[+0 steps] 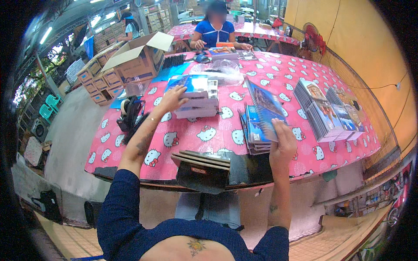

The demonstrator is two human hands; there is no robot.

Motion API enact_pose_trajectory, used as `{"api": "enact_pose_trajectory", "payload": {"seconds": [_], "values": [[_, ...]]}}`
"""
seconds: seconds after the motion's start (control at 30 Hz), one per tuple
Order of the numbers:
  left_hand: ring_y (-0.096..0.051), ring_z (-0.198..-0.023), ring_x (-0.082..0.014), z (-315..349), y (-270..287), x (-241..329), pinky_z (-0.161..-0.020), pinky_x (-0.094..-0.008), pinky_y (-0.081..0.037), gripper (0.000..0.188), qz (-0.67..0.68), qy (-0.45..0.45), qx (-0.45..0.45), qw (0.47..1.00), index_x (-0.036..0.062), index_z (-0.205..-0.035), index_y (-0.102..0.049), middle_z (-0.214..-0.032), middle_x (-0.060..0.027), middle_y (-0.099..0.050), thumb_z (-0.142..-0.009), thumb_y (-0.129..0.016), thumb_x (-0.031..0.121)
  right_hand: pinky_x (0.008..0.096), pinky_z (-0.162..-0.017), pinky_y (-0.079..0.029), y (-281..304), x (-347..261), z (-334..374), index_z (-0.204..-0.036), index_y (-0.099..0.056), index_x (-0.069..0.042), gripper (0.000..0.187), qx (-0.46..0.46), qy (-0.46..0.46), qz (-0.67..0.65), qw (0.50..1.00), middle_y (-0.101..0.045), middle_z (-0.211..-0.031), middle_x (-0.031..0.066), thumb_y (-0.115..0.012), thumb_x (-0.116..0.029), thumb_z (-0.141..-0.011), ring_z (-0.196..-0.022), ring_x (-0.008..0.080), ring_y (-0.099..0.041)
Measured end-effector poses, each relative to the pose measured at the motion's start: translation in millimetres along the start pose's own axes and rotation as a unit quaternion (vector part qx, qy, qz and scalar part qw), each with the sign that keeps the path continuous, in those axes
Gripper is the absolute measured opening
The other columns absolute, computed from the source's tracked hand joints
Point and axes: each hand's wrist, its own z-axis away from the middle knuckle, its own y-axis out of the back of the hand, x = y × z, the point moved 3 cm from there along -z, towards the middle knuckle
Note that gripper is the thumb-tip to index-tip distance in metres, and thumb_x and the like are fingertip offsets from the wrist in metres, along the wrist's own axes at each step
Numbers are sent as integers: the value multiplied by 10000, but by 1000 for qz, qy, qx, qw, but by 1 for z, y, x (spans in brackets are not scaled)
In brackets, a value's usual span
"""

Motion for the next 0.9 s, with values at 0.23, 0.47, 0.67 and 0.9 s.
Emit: {"api": "enact_pose_trajectory", "payload": {"seconds": [0.23, 0.47, 0.67, 0.9], "values": [[-617, -1168, -316, 8, -4, 3, -929, -432, -515, 367, -41, -1, -33, 999, 82, -1311, -572, -1280, -152, -634, -971, -512, 206, 434, -1128, -336, -59, 75, 44, -1405, -537, -115, 807, -342, -58, 125, 929, -526, -1441, 96, -806, -460, -727, -1355, 285, -467], [-665, -874, -343, 1, 129, 80, -736, -451, -524, 323, 54, -37, 106, 992, 95, -1217, -624, -995, -121, -678, -898, -590, 122, 441, -1135, -321, -51, -12, 30, -1410, -493, -42, 694, -131, -116, -195, 965, -482, -1435, 207, -770, -321, -838, -1348, 356, -441], [-635, -831, -332, 41, 199, 189, -733, -415, -515, 394, 240, -208, -39, 947, 102, -1223, -623, -894, -121, -621, -831, -640, 74, 310, -890, -490, -50, -45, 87, -1202, -622, 13, 389, -199, -296, -427, 831, -692, -1071, 53, -767, -144, -878, -999, 144, -621], [-633, -859, -262, 58, 207, 225, -763, -392, -501, 354, 182, -253, -23, 950, 116, -1202, -631, -887, -56, -602, -850, -663, 139, 284, -829, -500, -48, -66, 106, -1125, -664, -2, 273, -121, -355, -501, 780, -697, -1038, 17, -742, -129, -896, -932, 108, -623]]}}
